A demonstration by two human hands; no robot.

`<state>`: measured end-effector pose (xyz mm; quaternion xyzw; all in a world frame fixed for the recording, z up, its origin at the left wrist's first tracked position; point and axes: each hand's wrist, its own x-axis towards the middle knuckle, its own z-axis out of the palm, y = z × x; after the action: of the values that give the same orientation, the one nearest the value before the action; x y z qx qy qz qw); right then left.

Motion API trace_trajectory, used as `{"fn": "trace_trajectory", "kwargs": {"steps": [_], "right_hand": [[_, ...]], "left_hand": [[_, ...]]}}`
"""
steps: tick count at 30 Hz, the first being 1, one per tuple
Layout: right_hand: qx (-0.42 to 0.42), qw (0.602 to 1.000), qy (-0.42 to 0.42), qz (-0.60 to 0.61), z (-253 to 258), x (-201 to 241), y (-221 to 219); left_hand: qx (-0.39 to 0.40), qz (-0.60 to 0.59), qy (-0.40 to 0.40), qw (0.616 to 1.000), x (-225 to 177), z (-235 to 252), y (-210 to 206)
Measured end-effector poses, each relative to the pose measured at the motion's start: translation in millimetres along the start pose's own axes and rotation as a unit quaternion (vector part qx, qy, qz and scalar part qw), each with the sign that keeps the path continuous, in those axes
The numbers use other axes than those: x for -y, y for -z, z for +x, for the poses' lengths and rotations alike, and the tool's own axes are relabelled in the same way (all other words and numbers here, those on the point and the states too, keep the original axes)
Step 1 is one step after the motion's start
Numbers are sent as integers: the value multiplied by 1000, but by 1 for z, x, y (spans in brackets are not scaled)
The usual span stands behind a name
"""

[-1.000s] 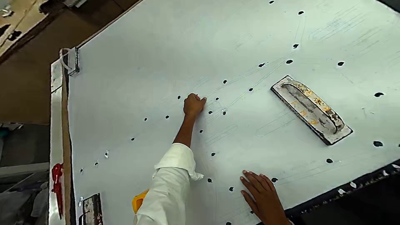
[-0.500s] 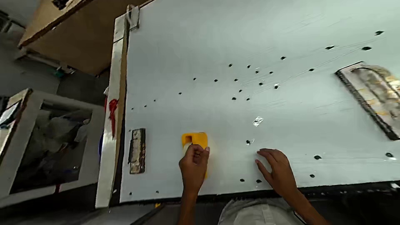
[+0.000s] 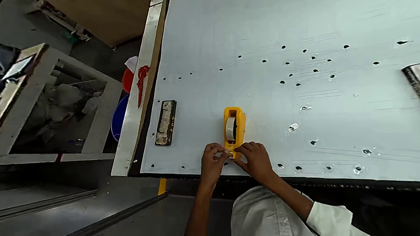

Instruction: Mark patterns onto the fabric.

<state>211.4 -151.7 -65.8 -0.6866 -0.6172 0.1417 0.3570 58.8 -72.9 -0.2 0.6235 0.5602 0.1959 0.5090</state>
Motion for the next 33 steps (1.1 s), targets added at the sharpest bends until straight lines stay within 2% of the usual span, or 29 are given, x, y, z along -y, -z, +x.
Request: {"fn": "trace_trajectory", "kwargs": {"steps": [3,6,9,11,13,14,16,18,20,22,24,27,30,33], "right_hand": [[13,1000,-21,-12,-1,4,5],[9,999,-26,-21,-1,1,4],[14,1000,-14,-7,-1,-3,5],[33,999,3,20,-2,-10,8],[53,998,8,44,-8,-21,17],[54,998,-1,45,-14,-29,24],[46,997,-44,40,-27,-50,44],[6,994,-105,25,-40,-77,72],[-72,984,-163,-12,-62,-109,102],[-144,965,-207,-64,-87,-142,127],[-165,949,-249,-103,-112,-166,146],[-172,940,-259,-138,-147,-187,151],[-184,940,-249,-143,-166,-191,143],[-195,933,-252,-165,-165,-192,136]], "left_hand": [[-17,-16,-5,1000,-7,-23,8],[-7,-35,23,999,6,-36,4],[-16,-134,58,989,29,-34,-10],[-8,-254,128,959,33,-29,-18],[26,-346,220,912,33,-28,-26],[47,-357,260,896,34,-33,-34],[92,-314,294,898,34,-47,-57],[148,-250,251,923,19,-51,-84],[196,-220,161,942,-1,-37,-117],[220,-167,58,959,-28,-2,-157],[238,-79,-39,967,-66,49,-201],[261,64,-141,953,-127,130,-272],[268,138,-230,925,-176,206,-342],[253,176,-227,924,-213,259,-396]]}}
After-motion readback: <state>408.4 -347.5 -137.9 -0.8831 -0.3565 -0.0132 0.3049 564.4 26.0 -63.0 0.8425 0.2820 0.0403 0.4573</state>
